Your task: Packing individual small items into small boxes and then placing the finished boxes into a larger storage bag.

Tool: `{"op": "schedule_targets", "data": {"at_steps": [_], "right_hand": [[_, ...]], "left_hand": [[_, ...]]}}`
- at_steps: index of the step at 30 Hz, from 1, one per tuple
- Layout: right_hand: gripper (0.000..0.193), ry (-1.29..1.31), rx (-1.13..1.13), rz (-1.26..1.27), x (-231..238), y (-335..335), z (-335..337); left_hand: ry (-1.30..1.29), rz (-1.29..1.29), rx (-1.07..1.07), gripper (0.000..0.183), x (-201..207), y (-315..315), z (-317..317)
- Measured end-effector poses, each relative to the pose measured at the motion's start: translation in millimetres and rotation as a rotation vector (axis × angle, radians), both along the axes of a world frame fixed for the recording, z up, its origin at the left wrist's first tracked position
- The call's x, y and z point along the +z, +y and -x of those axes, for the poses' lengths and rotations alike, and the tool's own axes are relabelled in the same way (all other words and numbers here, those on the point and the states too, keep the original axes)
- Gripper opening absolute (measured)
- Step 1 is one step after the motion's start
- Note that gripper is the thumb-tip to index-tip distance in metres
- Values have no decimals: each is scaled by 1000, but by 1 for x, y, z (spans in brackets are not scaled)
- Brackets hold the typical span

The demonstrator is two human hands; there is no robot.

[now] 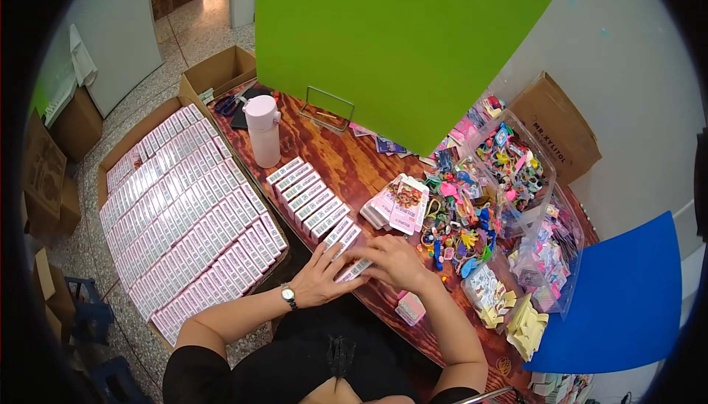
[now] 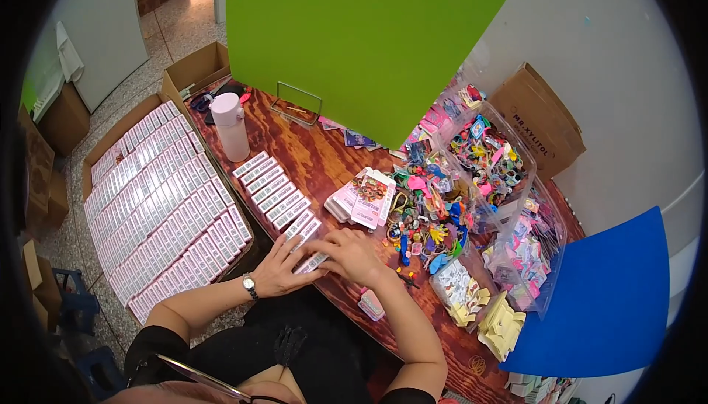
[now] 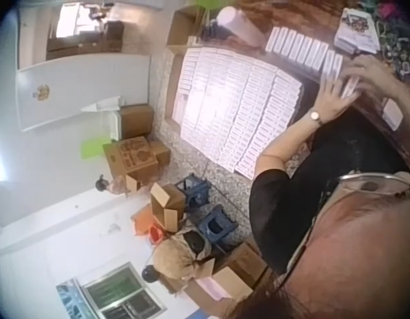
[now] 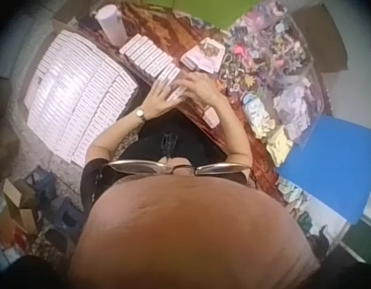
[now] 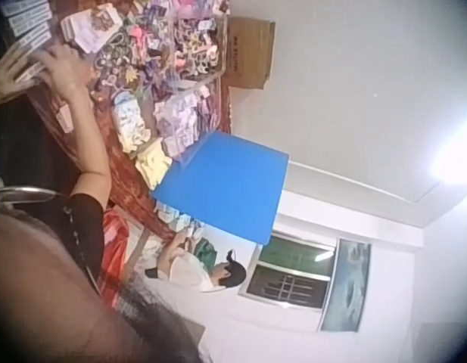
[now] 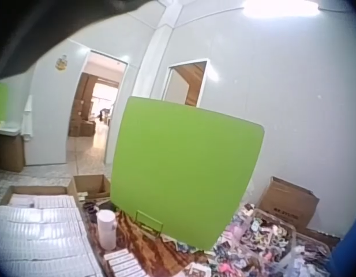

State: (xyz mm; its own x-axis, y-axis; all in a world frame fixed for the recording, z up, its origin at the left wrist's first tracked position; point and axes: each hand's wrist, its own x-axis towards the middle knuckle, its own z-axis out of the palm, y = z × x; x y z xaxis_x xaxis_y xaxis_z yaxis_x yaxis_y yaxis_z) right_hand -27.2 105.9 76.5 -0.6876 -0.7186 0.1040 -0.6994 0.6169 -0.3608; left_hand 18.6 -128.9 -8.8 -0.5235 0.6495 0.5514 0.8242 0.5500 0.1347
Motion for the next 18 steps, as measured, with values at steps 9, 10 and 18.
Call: {"op": "schedule_targets", "data": {"at_steps": [9, 10, 18], "right_hand": [[32, 115, -573, 310, 38, 34, -71], [36, -2, -726, 461, 21, 35, -86], [68, -91, -920, 394, -43, -12, -101]], "left_hand": [[-22, 46, 56, 50, -1, -4, -3], [-20, 40, 41, 50, -1, -1, -3], [8, -5, 42, 55, 3, 2, 2]]}}
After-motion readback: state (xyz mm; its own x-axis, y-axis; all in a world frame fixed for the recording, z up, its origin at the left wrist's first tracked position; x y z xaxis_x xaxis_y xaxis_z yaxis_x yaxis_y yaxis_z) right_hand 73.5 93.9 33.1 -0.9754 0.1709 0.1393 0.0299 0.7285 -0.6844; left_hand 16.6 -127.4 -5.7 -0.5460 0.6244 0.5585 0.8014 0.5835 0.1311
